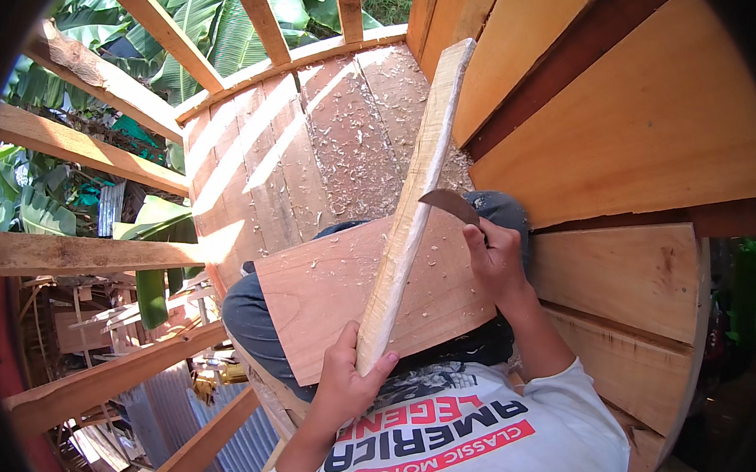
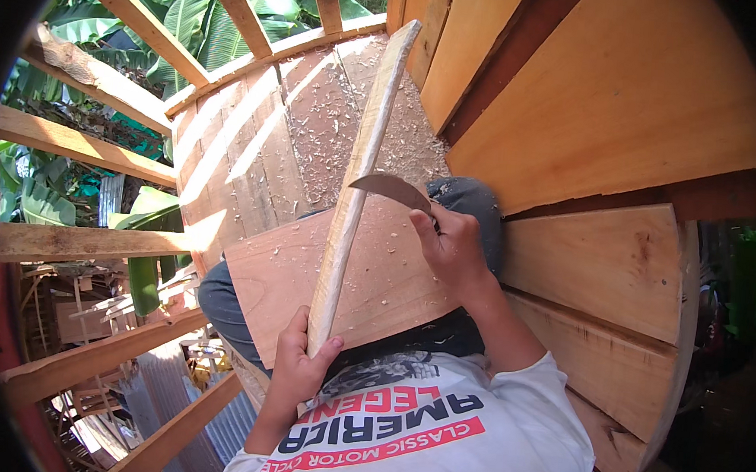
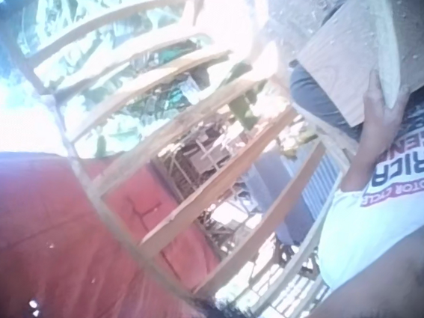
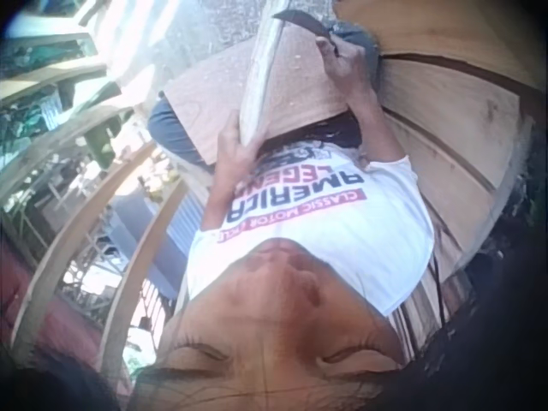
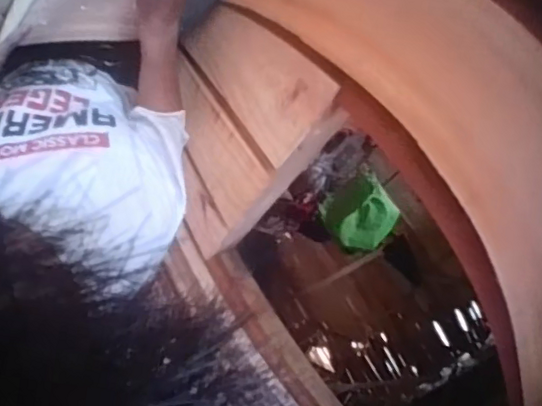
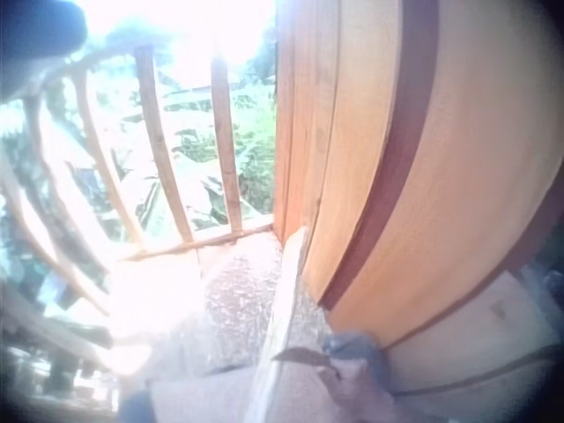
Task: The person sits on the floor of a wooden structure and uses a curved knife to shave and shape a long, thin piece of wood. They hold the wood against a flat board on their lap and repeatedly scrape the surface to remove thin shavings, refining the wood's shape.
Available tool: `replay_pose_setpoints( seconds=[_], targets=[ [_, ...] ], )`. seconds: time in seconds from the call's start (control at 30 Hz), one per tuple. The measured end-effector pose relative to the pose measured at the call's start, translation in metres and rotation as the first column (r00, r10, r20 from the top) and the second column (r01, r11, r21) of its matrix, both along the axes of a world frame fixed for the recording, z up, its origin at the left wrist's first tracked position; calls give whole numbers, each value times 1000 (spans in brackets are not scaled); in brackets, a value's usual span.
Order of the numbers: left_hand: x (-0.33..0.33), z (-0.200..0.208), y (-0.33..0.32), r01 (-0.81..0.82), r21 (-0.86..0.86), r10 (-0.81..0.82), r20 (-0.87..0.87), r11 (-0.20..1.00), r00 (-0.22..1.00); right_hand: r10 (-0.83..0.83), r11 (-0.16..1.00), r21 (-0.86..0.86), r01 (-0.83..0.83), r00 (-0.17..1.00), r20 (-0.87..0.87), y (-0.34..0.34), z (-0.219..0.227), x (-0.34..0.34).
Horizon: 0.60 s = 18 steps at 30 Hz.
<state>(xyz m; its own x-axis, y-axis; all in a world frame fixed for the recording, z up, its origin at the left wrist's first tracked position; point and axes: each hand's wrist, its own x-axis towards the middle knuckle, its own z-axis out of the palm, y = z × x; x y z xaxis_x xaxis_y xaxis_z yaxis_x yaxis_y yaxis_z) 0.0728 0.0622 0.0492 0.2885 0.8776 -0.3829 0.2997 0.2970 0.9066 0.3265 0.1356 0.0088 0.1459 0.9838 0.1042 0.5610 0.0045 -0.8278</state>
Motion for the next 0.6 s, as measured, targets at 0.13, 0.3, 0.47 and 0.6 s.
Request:
replay_pose_setpoints(
  seconds=[0.13,0.3,0.47,0.6],
  targets=[
    [-1,-3,0,10,-25,-8,75,1000,997,483,832,145,-535,828,285,-28,11,-18],
    [3,-3,4,70,-171,-48,130,983,990,302,936,140,-324,940,158,-30,-3,-22],
    [-4,-7,-2,148,-228,-101,206,962,973,143,988,52,-148,985,92,-9,12,1],
    [2,2,1,170,-292,-73,316,941,946,416,895,83,-438,887,198,-24,23,-9]
  ],
)
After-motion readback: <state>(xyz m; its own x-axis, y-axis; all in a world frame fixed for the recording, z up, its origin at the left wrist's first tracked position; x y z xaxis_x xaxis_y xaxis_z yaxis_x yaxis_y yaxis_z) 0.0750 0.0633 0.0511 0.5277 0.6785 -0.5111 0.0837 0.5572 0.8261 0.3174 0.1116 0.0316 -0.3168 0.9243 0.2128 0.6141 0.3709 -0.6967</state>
